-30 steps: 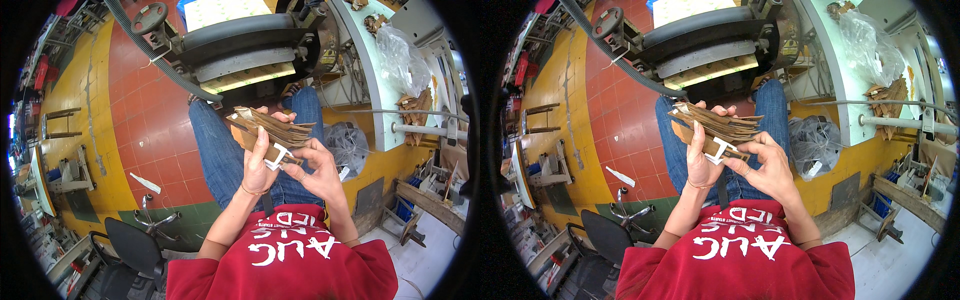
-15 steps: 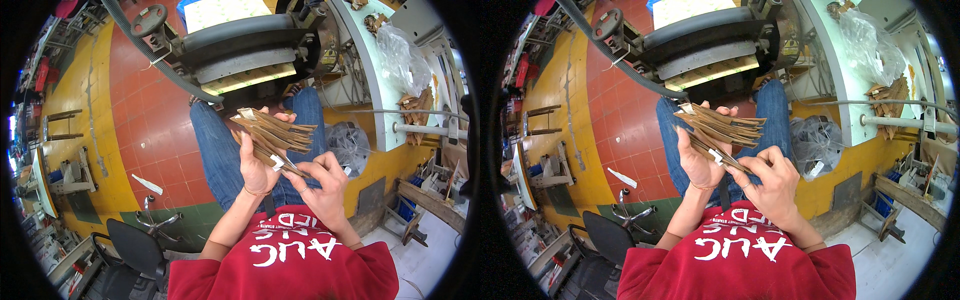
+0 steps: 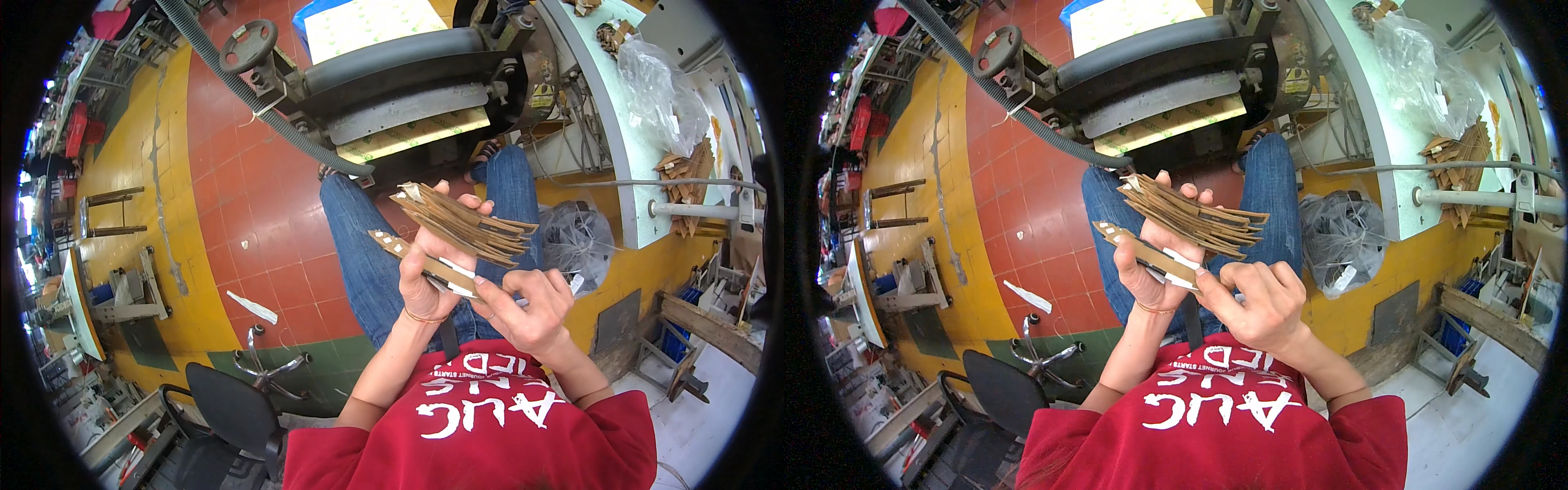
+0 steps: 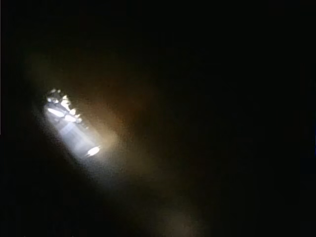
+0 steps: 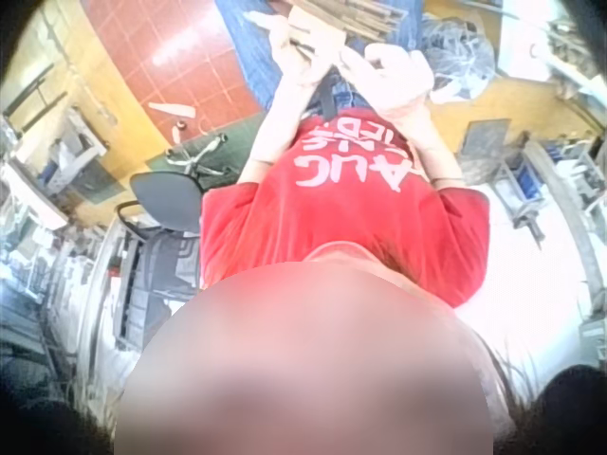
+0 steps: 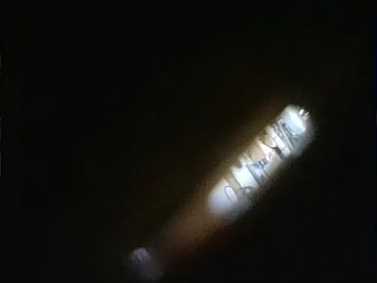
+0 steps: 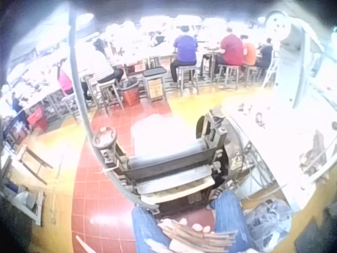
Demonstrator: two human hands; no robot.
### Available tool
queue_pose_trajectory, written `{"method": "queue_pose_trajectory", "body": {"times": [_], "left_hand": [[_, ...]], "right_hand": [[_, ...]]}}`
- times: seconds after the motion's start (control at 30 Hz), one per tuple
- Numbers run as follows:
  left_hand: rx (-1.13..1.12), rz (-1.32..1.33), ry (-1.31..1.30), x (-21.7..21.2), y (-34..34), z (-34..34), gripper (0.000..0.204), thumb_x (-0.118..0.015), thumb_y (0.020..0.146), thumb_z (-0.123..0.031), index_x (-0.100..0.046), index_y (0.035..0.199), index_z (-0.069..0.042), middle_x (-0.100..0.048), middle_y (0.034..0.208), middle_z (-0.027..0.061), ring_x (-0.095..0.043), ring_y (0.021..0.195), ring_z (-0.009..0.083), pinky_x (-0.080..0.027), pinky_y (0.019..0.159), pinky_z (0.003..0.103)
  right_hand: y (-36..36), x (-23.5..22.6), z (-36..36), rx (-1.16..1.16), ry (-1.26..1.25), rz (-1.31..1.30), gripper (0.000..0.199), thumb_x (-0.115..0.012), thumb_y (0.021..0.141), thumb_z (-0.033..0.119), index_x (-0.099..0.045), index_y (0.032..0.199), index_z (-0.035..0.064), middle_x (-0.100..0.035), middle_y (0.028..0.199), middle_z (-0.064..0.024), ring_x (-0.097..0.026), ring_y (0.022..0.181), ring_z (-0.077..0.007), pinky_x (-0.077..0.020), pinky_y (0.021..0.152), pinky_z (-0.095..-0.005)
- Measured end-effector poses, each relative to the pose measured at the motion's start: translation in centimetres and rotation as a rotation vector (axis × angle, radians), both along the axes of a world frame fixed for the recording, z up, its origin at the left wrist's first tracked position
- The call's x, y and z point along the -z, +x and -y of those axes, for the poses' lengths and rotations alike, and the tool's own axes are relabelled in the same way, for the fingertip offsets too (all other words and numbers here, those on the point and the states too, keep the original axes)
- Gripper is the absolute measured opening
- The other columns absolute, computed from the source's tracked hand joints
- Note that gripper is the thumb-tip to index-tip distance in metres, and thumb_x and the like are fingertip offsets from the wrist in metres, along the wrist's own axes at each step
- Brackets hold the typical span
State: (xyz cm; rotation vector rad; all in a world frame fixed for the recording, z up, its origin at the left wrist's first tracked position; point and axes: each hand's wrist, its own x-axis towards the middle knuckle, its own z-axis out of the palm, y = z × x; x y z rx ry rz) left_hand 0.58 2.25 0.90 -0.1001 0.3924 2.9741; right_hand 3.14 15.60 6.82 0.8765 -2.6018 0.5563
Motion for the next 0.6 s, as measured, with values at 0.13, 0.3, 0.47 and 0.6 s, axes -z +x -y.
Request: {"method": "queue_pose_trajectory", "body": {"times": [0.13,0.3,0.47,0.6], "left_hand": [[0.093,-0.022,0.135,-0.2,0.0,0.5,0.073,-0.056,0.069,-0.028,-0.034,0.137,-0.009,-0.046,0.125,0.0159,-0.044,0.12,0.0334,-0.026,0.111,0.048],[0.218,-0.077,0.376,0.3,-0.3,0.9,0.067,-0.052,0.068,-0.023,-0.044,0.132,-0.006,-0.051,0.117,0.0219,-0.049,0.114,0.038,-0.034,0.105,0.054],[0.16,-0.075,0.343,0.3,-0.3,0.7,0.071,-0.05,0.067,-0.029,-0.038,0.132,-0.004,-0.051,0.119,0.0243,-0.049,0.115,0.0378,-0.031,0.106,0.049],[0.127,-0.022,0.182,-0.4,-0.3,0.9,0.073,-0.051,0.066,-0.03,-0.037,0.133,-0.006,-0.05,0.119,0.023,-0.044,0.119,0.0377,-0.026,0.108,0.049]], "right_hand": [[0.4,0.3,0.1,-0.023,-0.005,-0.028,0.025,-0.069,0.07,0.017,-0.069,0.095,0.0174,-0.05,0.074,0.0044,-0.047,0.055,-0.0085,-0.0293,0.05,-0.0255],[1.1,0.7,0.9,-0.076,-0.063,-0.027,0.03,-0.066,0.07,0.013,-0.07,0.099,0.0223,-0.043,0.072,0.0056,-0.045,0.056,-0.0074,-0.0294,0.05,-0.0235],[0.5,0.2,0.8,-0.089,-0.134,0.104,0.036,-0.072,0.069,0.034,-0.069,0.101,0.0204,-0.045,0.069,0.0066,-0.045,0.055,-0.0079,-0.0306,0.05,-0.0247],[-0.5,-1.3,-0.4,-0.095,-0.286,0.374,0.055,-0.074,0.066,0.054,-0.069,0.1,0.0116,-0.05,0.068,0.002,-0.05,0.055,-0.0117,-0.0361,0.051,-0.0262]]}}
